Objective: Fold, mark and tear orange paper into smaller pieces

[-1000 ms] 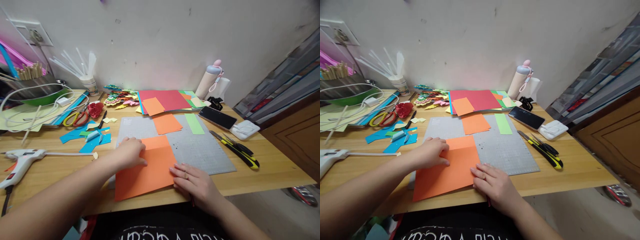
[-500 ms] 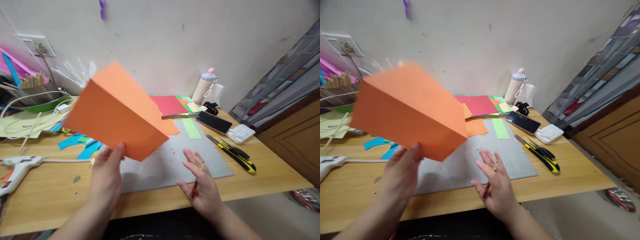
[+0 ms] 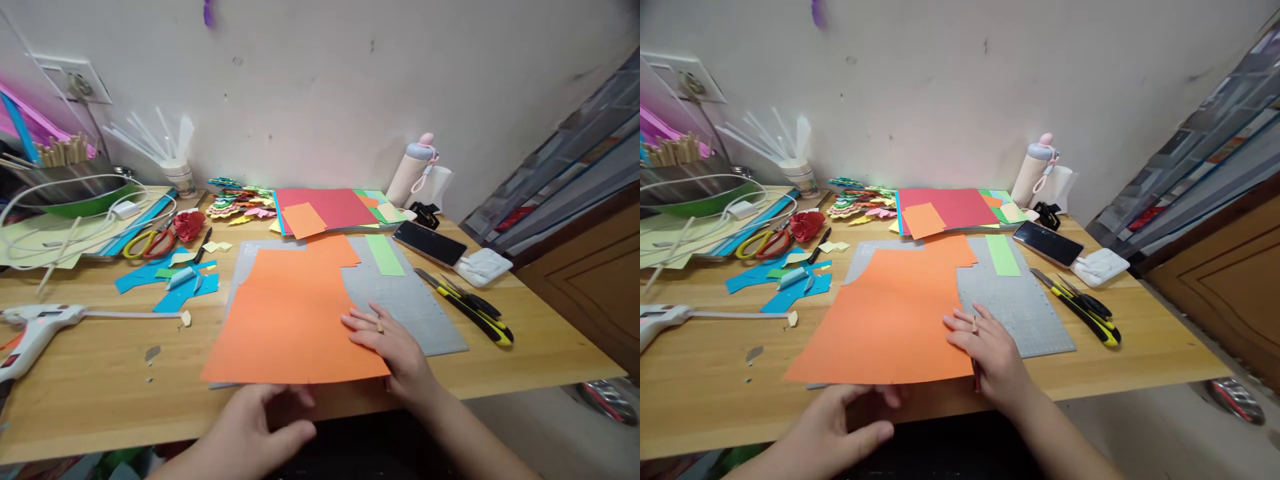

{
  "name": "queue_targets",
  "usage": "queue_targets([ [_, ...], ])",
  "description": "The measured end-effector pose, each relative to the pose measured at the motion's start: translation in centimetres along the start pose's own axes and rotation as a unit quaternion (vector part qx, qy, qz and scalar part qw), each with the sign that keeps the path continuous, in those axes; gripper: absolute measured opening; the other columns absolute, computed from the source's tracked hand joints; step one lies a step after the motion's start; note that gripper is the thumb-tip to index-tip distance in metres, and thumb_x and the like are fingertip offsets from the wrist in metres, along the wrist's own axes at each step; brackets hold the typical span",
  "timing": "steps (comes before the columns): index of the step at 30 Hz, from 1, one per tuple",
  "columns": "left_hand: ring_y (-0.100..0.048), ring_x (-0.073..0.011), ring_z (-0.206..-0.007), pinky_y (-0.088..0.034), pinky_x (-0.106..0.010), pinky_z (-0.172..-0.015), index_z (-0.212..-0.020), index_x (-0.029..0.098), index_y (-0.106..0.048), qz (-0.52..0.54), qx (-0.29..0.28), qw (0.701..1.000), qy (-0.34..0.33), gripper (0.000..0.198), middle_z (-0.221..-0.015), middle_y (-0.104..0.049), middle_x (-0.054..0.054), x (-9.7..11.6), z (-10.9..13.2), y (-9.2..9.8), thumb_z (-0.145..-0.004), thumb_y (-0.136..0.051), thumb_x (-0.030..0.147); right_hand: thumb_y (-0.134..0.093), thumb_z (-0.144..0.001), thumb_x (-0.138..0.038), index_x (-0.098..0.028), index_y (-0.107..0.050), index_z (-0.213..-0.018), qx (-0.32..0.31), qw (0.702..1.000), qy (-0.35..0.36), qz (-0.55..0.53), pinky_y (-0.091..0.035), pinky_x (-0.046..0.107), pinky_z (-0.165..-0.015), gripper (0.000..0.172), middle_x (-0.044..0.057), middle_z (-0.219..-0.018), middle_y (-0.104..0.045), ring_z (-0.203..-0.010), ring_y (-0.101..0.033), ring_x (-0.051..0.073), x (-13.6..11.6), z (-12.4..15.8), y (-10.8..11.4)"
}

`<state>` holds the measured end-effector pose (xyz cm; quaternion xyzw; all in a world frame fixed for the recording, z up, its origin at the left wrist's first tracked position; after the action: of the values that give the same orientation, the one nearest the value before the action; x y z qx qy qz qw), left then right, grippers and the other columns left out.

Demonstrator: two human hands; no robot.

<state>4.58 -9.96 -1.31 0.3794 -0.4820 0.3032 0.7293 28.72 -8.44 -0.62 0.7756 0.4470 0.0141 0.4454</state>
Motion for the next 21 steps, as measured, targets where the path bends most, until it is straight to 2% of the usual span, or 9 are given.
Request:
queue_targets([
  [2, -0.061, -0.0261, -0.092, -0.051, -0.043, -0.080, -0.093, 0.024, -0.062, -0.161, 0.144, 0.975, -0.056, 0.020, -0.089, -0.066, -0.008, -1.3, 0.9, 2.6, -0.080, -0.056, 0.038, -0.045, -0.089, -0.020, -0.025, -0.056, -0.112, -0.017, 0.999, -0.015, -0.046, -0.046, 0.048, -0.098, 0.026, 0.009, -0.119, -0.067, -0.114, -0.060, 0.022, 0.4, 1.0, 0.5],
  [4, -0.057, -0.0281, -0.097, -0.050, -0.044, -0.079, -0.105, 0.024, -0.055, -0.280, 0.297, 0.904, -0.124, 0.027, -0.096, -0.061, -0.010, -2.0, 1.6, 5.0, -0.080, -0.055, 0.031, -0.047, -0.090, -0.023, -0.025, -0.055, -0.114, -0.032, 0.996, -0.024, -0.074, -0.050, 0.045, -0.095, 0.025, 0.009, -0.118, -0.067, -0.112, -0.061, 0.022, 0.6, 2.0, 0.8],
  [6, -0.050, -0.0310, -0.110, -0.045, -0.047, -0.087, -0.120, 0.024, -0.046, -0.380, 0.378, 0.825, -0.179, 0.042, -0.114, -0.053, -0.014, -2.0, 1.9, 6.5, -0.079, -0.058, 0.026, -0.050, -0.090, -0.023, -0.025, -0.055, -0.114, -0.056, 0.994, -0.020, -0.088, -0.050, 0.044, -0.095, 0.025, 0.009, -0.118, -0.067, -0.113, -0.060, 0.022, 0.7, 2.7, 0.8],
  [7, -0.047, -0.0314, -0.116, -0.040, -0.048, -0.092, -0.125, 0.026, -0.043, -0.424, 0.371, 0.800, -0.206, 0.047, -0.122, -0.051, -0.014, -1.9, 1.8, 6.8, -0.081, -0.056, 0.023, -0.051, -0.089, -0.022, -0.025, -0.055, -0.114, -0.072, 0.993, -0.015, -0.094, -0.049, 0.044, -0.096, 0.025, 0.009, -0.119, -0.067, -0.115, -0.059, 0.022, 0.7, 3.0, 0.8],
  [9, -0.044, -0.0282, -0.123, -0.029, -0.047, -0.102, -0.133, 0.034, -0.039, -0.502, 0.282, 0.778, -0.252, 0.052, -0.132, -0.051, -0.007, -1.4, 1.3, 6.7, -0.086, -0.048, 0.017, -0.052, -0.087, -0.018, -0.024, -0.054, -0.114, -0.098, 0.990, -0.002, -0.104, -0.049, 0.044, -0.097, 0.027, 0.008, -0.121, -0.066, -0.118, -0.056, 0.022, 0.6, 3.3, 0.7],
  [11, -0.045, -0.0216, -0.124, -0.020, -0.041, -0.106, -0.137, 0.040, -0.036, -0.551, 0.146, 0.776, -0.269, 0.057, -0.133, -0.055, 0.003, -1.3, 0.7, 6.3, -0.088, -0.039, 0.011, -0.052, -0.086, -0.013, -0.024, -0.054, -0.112, -0.114, 0.987, 0.006, -0.113, -0.049, 0.043, -0.097, 0.029, 0.008, -0.122, -0.065, -0.120, -0.055, 0.021, 0.5, 3.2, 0.7],
  [13, -0.047, -0.0177, -0.123, -0.015, -0.036, -0.107, -0.139, 0.040, -0.034, -0.563, 0.056, 0.782, -0.261, 0.060, -0.133, -0.056, 0.006, -1.4, 0.2, 6.0, -0.089, -0.038, 0.009, -0.052, -0.084, -0.009, -0.025, -0.055, -0.110, -0.122, 0.987, 0.001, -0.103, -0.049, 0.042, -0.096, 0.030, 0.007, -0.123, -0.064, -0.120, -0.055, 0.020, 0.5, 3.0, 0.7],
  [16, -0.049, -0.0179, -0.122, -0.015, -0.035, -0.106, -0.140, 0.037, -0.036, -0.548, 0.022, 0.798, -0.251, 0.057, -0.132, -0.057, 0.004, -1.5, -0.3, 5.8, -0.089, -0.041, 0.012, -0.055, -0.082, -0.010, -0.025, -0.056, -0.110, -0.146, 0.988, -0.028, -0.050, -0.049, 0.042, -0.095, 0.032, 0.007, -0.125, -0.063, -0.120, -0.054, 0.020, 0.6, 2.5, 0.5],
  [21, -0.051, -0.0198, -0.114, -0.021, -0.035, -0.098, -0.129, 0.034, -0.050, -0.510, 0.037, 0.834, -0.209, 0.044, -0.120, -0.063, 0.000, -0.5, -1.0, 5.9, -0.087, -0.050, 0.020, -0.057, -0.082, -0.013, -0.026, -0.055, -0.119, -0.166, 0.982, -0.086, -0.032, -0.051, 0.039, -0.083, 0.039, 0.006, -0.113, -0.068, -0.102, -0.062, 0.020, 1.3, 1.5, -0.4],
])
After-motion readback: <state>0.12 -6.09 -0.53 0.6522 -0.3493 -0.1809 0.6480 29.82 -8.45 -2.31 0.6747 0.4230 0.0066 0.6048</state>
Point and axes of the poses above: each hand's wrist, its own z-axis away from the middle knuckle, its own y-axis out of the back of the hand, x = y × z, the point moved 3 cm from there along -z, towards the middle knuckle
